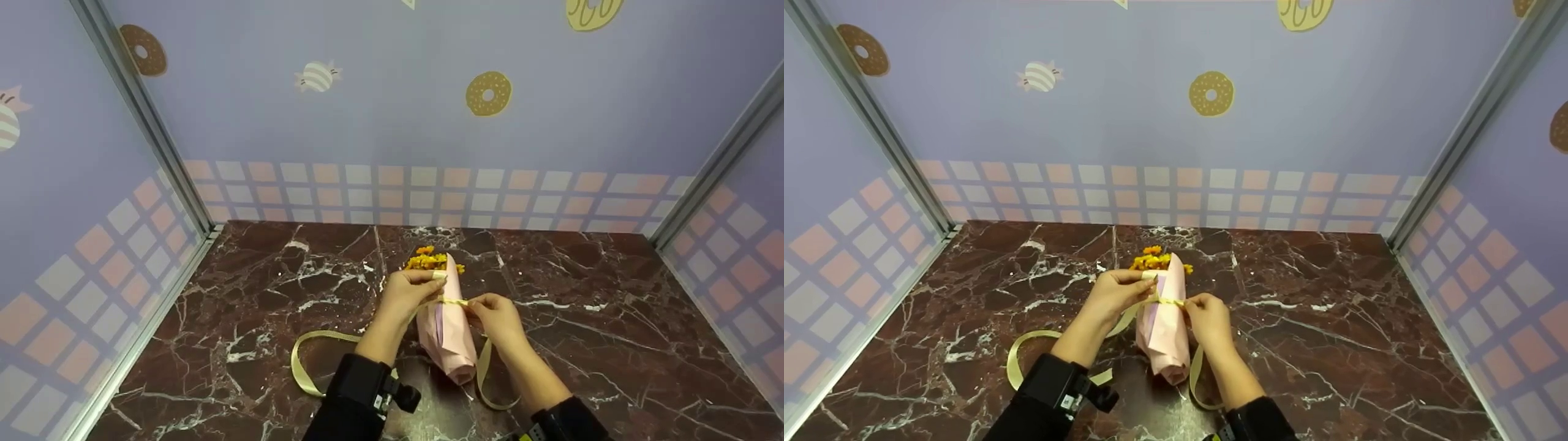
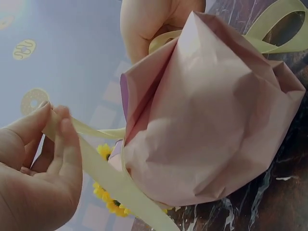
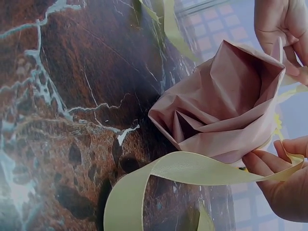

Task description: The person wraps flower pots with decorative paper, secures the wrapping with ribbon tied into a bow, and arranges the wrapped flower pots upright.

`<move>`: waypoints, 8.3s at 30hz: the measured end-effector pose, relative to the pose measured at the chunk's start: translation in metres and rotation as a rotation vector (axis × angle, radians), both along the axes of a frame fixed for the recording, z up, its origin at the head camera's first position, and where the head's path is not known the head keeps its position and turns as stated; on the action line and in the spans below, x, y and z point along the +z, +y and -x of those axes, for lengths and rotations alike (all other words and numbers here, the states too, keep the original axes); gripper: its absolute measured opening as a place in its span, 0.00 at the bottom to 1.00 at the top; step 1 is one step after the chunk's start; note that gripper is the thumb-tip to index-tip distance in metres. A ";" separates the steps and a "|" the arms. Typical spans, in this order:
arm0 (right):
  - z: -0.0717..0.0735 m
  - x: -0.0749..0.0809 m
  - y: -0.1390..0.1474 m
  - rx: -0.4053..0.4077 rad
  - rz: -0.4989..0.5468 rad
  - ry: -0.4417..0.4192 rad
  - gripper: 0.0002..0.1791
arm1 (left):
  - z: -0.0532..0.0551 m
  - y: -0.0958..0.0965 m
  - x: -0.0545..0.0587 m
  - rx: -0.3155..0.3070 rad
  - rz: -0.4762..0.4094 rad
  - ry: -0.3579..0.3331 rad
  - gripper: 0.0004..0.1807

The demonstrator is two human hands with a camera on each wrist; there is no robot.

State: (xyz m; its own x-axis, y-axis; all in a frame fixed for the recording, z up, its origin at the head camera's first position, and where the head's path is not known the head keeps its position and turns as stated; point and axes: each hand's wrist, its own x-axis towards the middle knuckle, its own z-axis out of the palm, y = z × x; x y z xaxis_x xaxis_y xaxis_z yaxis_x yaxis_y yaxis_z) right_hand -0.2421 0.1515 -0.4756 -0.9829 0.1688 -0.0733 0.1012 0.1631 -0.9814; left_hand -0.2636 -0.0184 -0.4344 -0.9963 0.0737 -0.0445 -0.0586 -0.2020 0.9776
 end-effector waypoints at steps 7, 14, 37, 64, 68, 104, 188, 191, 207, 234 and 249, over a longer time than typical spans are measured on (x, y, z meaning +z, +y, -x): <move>0.001 -0.002 -0.001 0.001 -0.009 0.008 0.07 | 0.000 0.005 0.001 0.078 0.202 0.125 0.11; 0.000 -0.003 0.000 0.006 0.010 0.019 0.07 | 0.001 0.006 0.003 0.069 0.238 0.103 0.12; -0.001 -0.004 -0.002 0.016 0.030 0.023 0.07 | 0.002 0.020 -0.003 0.135 -0.187 0.070 0.09; 0.010 0.013 0.040 0.188 -0.310 0.077 0.07 | 0.006 0.019 -0.008 0.175 -0.318 0.070 0.09; 0.012 0.017 0.047 0.204 -0.440 0.080 0.05 | 0.005 0.018 -0.007 0.164 -0.339 0.049 0.08; 0.035 0.026 0.000 0.108 -0.425 0.223 0.09 | -0.002 0.011 -0.008 0.147 -0.258 0.080 0.08; 0.024 0.021 -0.049 0.207 -0.454 0.329 0.03 | 0.000 0.007 0.001 0.141 -0.149 0.136 0.07; 0.024 0.023 -0.047 0.194 -0.504 0.354 0.03 | 0.000 0.005 0.001 0.129 -0.163 0.120 0.07; 0.035 0.037 -0.030 0.489 -0.255 0.244 0.10 | -0.001 0.003 0.002 0.126 -0.109 0.085 0.07; 0.035 0.070 -0.031 0.298 -0.185 0.367 0.06 | 0.001 -0.004 0.004 0.110 0.079 0.198 0.07; 0.035 0.076 -0.032 0.243 -0.250 0.381 0.03 | 0.002 -0.007 0.001 0.133 0.159 0.236 0.13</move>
State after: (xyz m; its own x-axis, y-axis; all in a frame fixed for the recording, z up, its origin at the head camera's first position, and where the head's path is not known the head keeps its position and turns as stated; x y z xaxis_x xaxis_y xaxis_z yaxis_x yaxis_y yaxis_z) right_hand -0.2772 0.1199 -0.3993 -0.9452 -0.1012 0.3105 -0.3255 0.3715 -0.8695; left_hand -0.2654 -0.0258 -0.4335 -0.9810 -0.0472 0.1881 0.1899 -0.0364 0.9811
